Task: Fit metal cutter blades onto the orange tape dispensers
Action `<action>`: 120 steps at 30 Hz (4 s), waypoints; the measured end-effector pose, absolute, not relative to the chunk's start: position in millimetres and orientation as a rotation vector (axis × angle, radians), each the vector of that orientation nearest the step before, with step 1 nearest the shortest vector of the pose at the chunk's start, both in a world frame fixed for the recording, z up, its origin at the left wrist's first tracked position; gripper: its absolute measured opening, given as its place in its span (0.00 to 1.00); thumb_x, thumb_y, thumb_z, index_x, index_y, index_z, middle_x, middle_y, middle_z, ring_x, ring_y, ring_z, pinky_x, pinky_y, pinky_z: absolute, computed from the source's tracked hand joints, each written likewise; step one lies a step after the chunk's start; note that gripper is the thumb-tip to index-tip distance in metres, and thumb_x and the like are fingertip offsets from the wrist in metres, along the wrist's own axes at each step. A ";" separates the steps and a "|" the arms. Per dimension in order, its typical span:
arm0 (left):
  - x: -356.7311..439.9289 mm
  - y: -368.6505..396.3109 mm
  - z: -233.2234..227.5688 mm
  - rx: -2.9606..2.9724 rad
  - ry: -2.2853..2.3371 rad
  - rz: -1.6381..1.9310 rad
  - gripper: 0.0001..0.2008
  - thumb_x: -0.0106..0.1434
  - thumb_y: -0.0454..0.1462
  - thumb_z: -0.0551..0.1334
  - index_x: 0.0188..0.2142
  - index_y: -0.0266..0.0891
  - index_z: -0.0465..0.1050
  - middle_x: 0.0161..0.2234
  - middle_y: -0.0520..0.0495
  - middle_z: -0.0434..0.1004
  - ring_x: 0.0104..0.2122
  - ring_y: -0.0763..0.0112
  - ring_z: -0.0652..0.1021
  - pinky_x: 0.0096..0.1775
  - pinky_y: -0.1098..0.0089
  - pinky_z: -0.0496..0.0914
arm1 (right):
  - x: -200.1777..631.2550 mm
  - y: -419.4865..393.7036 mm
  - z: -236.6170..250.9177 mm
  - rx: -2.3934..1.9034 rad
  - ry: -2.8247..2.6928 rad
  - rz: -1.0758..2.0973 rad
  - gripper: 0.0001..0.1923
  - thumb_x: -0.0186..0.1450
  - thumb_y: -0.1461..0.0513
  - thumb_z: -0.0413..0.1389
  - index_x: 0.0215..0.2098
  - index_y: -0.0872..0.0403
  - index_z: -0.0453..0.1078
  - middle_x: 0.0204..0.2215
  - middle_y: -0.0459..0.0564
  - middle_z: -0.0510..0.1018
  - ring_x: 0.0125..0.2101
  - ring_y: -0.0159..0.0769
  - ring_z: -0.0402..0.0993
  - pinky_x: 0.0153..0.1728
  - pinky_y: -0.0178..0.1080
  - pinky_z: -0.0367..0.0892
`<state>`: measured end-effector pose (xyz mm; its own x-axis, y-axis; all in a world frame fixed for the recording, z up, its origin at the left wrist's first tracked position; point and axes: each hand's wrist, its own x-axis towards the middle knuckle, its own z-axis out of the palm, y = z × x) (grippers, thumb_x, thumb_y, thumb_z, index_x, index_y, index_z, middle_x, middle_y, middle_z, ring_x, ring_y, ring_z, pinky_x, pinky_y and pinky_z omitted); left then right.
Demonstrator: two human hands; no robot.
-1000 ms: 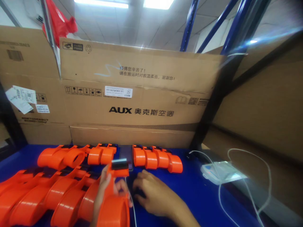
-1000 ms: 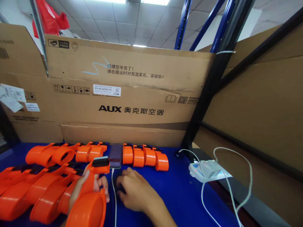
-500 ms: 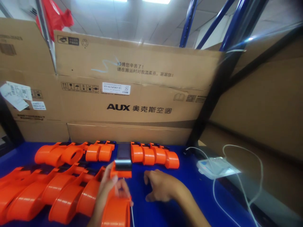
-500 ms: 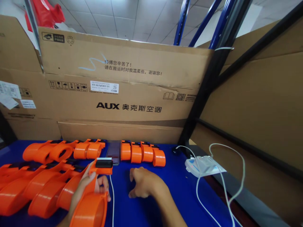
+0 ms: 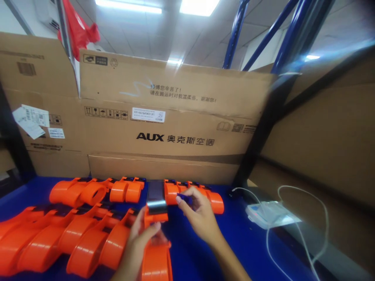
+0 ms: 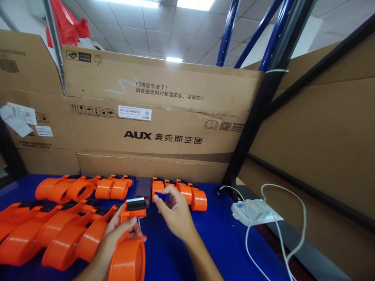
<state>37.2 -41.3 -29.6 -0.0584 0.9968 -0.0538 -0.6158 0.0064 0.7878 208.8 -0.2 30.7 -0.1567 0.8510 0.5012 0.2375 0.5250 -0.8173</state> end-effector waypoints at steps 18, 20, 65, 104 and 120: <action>33.5 -36.5 -34.7 0.669 0.858 1.432 0.31 0.49 0.43 0.76 0.49 0.40 0.69 0.23 0.49 0.82 0.17 0.67 0.78 0.24 0.66 0.77 | 191.6 -8.3 15.4 -0.902 -1.752 0.810 0.10 0.67 0.56 0.61 0.33 0.54 0.72 0.25 0.43 0.72 0.26 0.32 0.66 0.28 0.34 0.62; 35.9 -36.5 -34.8 0.642 0.861 1.465 0.30 0.49 0.44 0.76 0.49 0.39 0.69 0.24 0.48 0.83 0.16 0.68 0.78 0.24 0.66 0.77 | 192.2 -7.8 15.0 -0.909 -1.748 0.789 0.10 0.68 0.55 0.60 0.34 0.54 0.73 0.26 0.44 0.73 0.26 0.32 0.67 0.27 0.34 0.62; 39.9 -48.1 -26.3 0.790 0.960 1.455 0.31 0.55 0.49 0.72 0.53 0.39 0.68 0.22 0.52 0.80 0.25 0.64 0.83 0.30 0.70 0.77 | 210.9 -10.1 31.9 -0.799 -2.347 0.442 0.12 0.72 0.60 0.54 0.29 0.52 0.65 0.32 0.49 0.74 0.34 0.36 0.69 0.35 0.37 0.64; 46.1 -59.6 -13.3 0.810 0.770 1.431 0.24 0.50 0.48 0.75 0.45 0.41 0.79 0.48 0.36 0.83 0.47 0.44 0.81 0.40 0.58 0.79 | 193.3 -16.9 27.3 -0.869 -1.845 1.242 0.17 0.69 0.48 0.55 0.46 0.50 0.62 0.32 0.43 0.69 0.30 0.32 0.64 0.33 0.34 0.63; 36.7 -49.6 -20.8 0.587 0.739 1.359 0.33 0.45 0.51 0.75 0.48 0.37 0.78 0.39 0.34 0.86 0.38 0.44 0.84 0.36 0.55 0.79 | 189.0 -16.1 21.8 -0.909 -1.778 1.045 0.22 0.75 0.46 0.40 0.43 0.51 0.67 0.31 0.46 0.72 0.32 0.36 0.69 0.34 0.37 0.65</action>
